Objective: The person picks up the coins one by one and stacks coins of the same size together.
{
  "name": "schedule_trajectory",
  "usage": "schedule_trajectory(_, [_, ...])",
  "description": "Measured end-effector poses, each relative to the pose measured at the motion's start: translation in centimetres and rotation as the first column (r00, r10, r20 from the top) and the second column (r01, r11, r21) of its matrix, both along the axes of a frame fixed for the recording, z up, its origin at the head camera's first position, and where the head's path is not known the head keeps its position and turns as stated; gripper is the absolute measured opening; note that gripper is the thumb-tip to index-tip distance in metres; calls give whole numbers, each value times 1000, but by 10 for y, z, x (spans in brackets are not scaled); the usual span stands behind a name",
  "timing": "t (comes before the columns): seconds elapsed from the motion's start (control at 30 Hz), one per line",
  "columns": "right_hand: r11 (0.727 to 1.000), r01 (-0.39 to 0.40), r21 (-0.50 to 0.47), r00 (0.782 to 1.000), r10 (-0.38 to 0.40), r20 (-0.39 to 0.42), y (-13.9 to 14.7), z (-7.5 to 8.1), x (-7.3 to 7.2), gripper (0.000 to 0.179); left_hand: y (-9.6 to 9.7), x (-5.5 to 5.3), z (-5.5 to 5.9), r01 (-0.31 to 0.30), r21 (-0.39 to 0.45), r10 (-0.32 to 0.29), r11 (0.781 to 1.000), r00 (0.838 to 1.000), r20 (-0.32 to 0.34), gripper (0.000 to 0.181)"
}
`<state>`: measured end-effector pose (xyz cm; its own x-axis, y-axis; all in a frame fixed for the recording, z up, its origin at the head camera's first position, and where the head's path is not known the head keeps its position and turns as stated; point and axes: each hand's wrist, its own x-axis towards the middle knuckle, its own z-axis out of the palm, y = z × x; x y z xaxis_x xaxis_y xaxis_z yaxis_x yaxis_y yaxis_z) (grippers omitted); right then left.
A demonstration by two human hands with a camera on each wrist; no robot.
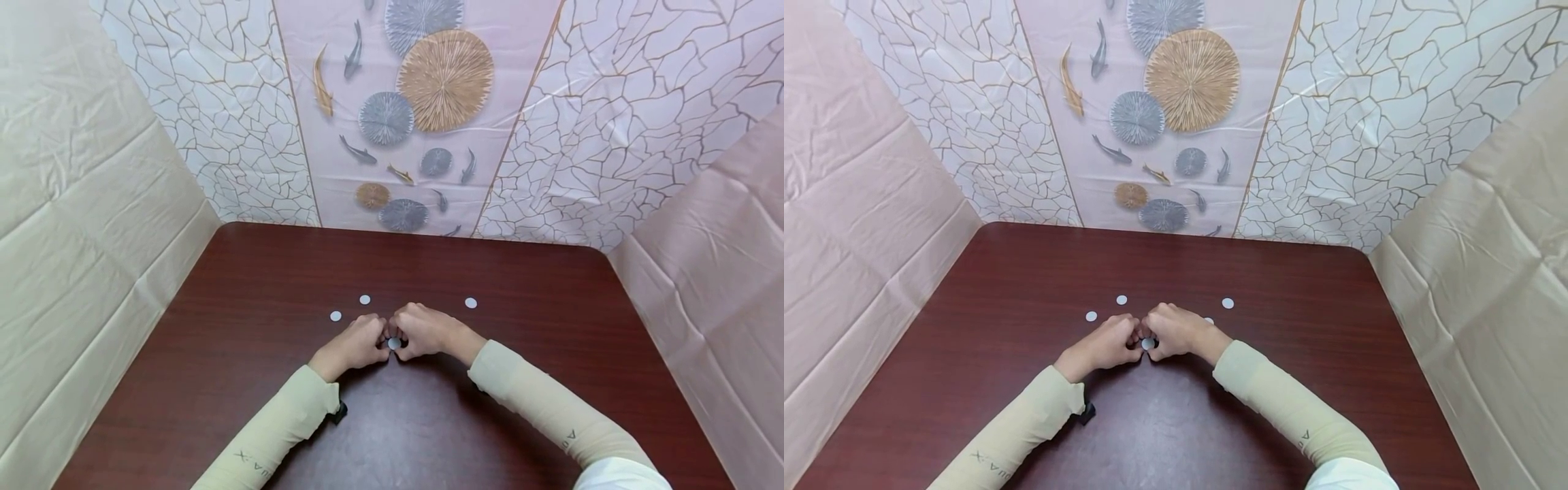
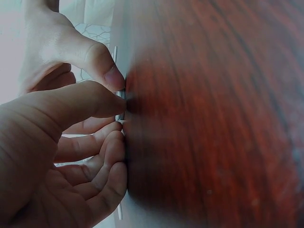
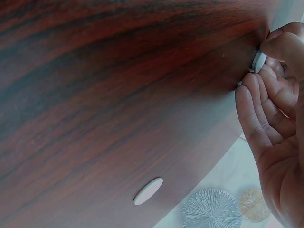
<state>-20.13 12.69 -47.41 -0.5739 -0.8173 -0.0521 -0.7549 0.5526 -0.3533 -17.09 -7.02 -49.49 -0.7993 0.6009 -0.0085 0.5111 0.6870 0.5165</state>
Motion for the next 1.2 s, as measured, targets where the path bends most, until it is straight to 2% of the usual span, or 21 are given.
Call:
schedule_trajectory(0.7, [1000,14,-1,1000,-14,-2,3,-4,-2,17,1,1,3,1,12,-1,1000,1000,9,15])
schedule_trajectory(1.2, [1000,19,3,1000,-19,25,4,-1,-1,17,1,-1,0,7,14,-7,1000,1000,-3,15])
